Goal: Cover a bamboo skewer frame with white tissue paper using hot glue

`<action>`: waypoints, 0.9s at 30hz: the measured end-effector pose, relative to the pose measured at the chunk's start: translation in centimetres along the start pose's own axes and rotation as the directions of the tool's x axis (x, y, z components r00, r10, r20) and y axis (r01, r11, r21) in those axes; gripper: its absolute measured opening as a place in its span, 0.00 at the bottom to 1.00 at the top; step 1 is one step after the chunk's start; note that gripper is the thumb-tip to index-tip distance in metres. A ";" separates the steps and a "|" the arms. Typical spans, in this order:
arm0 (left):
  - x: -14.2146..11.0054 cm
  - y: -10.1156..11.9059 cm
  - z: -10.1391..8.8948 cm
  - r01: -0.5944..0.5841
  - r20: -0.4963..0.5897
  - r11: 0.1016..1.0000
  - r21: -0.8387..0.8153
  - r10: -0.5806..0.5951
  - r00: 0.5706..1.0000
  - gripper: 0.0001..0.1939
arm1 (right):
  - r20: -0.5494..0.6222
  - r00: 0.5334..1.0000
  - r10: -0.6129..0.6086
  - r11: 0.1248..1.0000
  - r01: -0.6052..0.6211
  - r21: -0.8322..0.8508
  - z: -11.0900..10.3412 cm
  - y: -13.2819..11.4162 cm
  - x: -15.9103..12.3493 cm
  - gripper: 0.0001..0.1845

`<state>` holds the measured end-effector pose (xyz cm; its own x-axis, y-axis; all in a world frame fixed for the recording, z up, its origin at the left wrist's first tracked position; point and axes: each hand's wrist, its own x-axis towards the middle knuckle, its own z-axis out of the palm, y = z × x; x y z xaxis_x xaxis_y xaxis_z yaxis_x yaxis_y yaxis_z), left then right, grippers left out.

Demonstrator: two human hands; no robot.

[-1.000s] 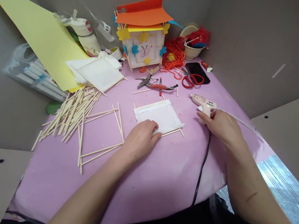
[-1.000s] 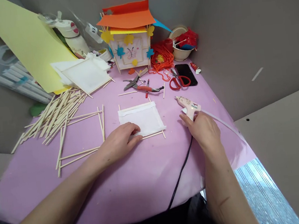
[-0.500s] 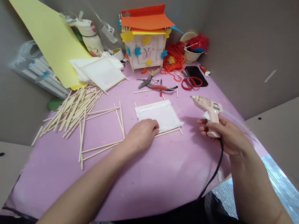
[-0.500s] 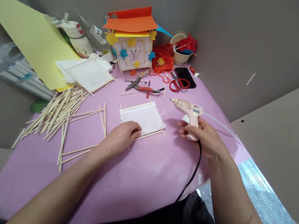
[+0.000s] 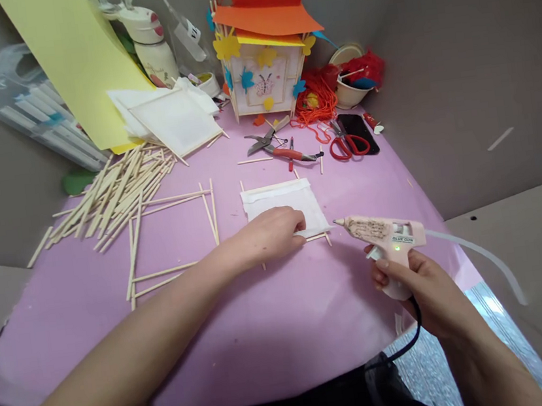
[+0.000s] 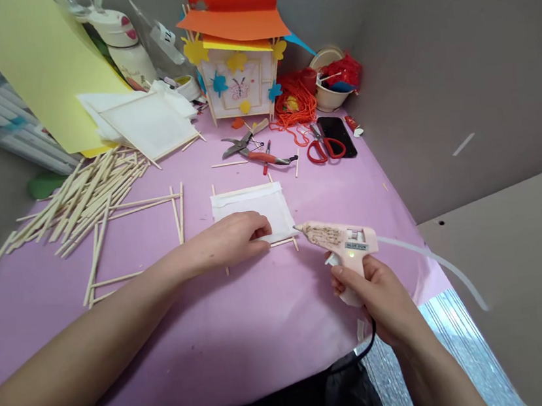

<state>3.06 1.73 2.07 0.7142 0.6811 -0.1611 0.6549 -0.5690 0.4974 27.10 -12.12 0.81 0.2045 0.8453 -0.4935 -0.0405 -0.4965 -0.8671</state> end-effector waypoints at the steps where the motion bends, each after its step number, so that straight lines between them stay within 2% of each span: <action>1: 0.3 0.2 0.2 -0.014 -0.009 1.000 -0.001 0.014 1.000 0.09 | -0.022 1.000 0.000 0.998 -0.001 -0.061 -0.2 0.1 0.2 0.19; 5: 0.9 0.3 0.9 -0.027 -0.023 1.000 -0.012 0.026 0.999 0.09 | -0.047 0.999 -0.019 0.954 0.004 -0.301 -0.5 0.1 0.5 0.21; 8: 0.9 0.2 1.1 -0.004 -0.027 0.999 -0.033 0.003 1.000 0.09 | -0.059 0.998 -0.021 0.912 -0.005 -0.410 -0.3 -0.4 0.2 0.22; 18: 0.8 0.2 0.9 -0.001 -0.038 1.000 -0.007 0.001 0.999 0.10 | -0.036 0.999 0.020 0.903 -0.034 -0.427 0.4 -0.7 -0.2 0.22; 27: 0.8 0.2 0.6 0.010 -0.041 1.000 -0.002 -0.011 0.999 0.08 | -0.066 0.993 -0.098 0.821 0.043 -0.569 0.6 -0.1 0.1 0.23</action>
<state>3.91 1.88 1.54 0.6965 0.7055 -0.1311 0.6619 -0.5610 0.4972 26.59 -11.86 0.77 0.2720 0.8748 -0.4009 0.5323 -0.4839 -0.6947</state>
